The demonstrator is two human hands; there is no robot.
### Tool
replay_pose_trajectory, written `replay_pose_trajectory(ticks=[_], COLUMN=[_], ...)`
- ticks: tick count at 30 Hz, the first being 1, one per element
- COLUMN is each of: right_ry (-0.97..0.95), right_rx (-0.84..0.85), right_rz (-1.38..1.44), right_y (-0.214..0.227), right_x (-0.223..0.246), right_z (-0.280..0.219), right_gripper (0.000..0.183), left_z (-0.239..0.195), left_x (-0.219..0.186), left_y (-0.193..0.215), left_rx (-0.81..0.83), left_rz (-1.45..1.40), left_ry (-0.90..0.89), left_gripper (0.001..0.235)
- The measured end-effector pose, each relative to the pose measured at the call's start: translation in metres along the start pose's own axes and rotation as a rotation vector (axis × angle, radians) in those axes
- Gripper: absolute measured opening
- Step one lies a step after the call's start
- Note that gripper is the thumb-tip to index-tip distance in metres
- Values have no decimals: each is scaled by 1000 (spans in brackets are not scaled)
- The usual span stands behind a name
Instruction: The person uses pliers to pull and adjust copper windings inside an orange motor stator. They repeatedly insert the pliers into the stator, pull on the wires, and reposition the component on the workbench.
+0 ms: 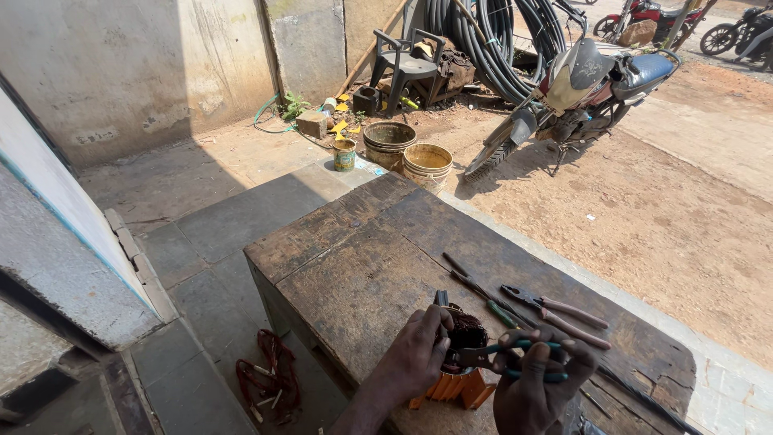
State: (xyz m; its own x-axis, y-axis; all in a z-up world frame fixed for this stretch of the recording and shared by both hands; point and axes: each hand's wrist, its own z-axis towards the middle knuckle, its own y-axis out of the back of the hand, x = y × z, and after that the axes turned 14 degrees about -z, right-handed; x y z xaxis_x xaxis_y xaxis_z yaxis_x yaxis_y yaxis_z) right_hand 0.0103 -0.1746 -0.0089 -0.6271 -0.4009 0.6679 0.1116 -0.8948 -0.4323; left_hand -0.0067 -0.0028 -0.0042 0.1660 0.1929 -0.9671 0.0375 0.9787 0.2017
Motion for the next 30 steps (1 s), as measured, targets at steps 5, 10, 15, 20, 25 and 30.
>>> replay_pose_trajectory(ticks=[5, 10, 15, 20, 25, 30], right_ry=[49, -131, -534, -455, -517, -463], right_rx=[-246, 384, 864, 923, 864, 804], right_rz=[-334, -1383, -1712, -1537, -1459, -1325], right_y=[23, 34, 9, 3, 7, 12], right_x=[30, 23, -17, -18, -11, -16], right_z=[29, 66, 60, 61, 55, 50], right_gripper=[31, 54, 106, 65, 38, 38], left_z=[2, 8, 2, 1, 8, 25], left_x=[10, 17, 16, 2, -12, -36], left_y=[2, -6, -7, -1, 14, 15], left_rx=[11, -76, -135, -59, 215, 459], left_rz=[45, 57, 76, 84, 325, 570], left_ry=[-8, -174, -319, -158, -9, 247], left_gripper=[34, 53, 56, 47, 14, 30])
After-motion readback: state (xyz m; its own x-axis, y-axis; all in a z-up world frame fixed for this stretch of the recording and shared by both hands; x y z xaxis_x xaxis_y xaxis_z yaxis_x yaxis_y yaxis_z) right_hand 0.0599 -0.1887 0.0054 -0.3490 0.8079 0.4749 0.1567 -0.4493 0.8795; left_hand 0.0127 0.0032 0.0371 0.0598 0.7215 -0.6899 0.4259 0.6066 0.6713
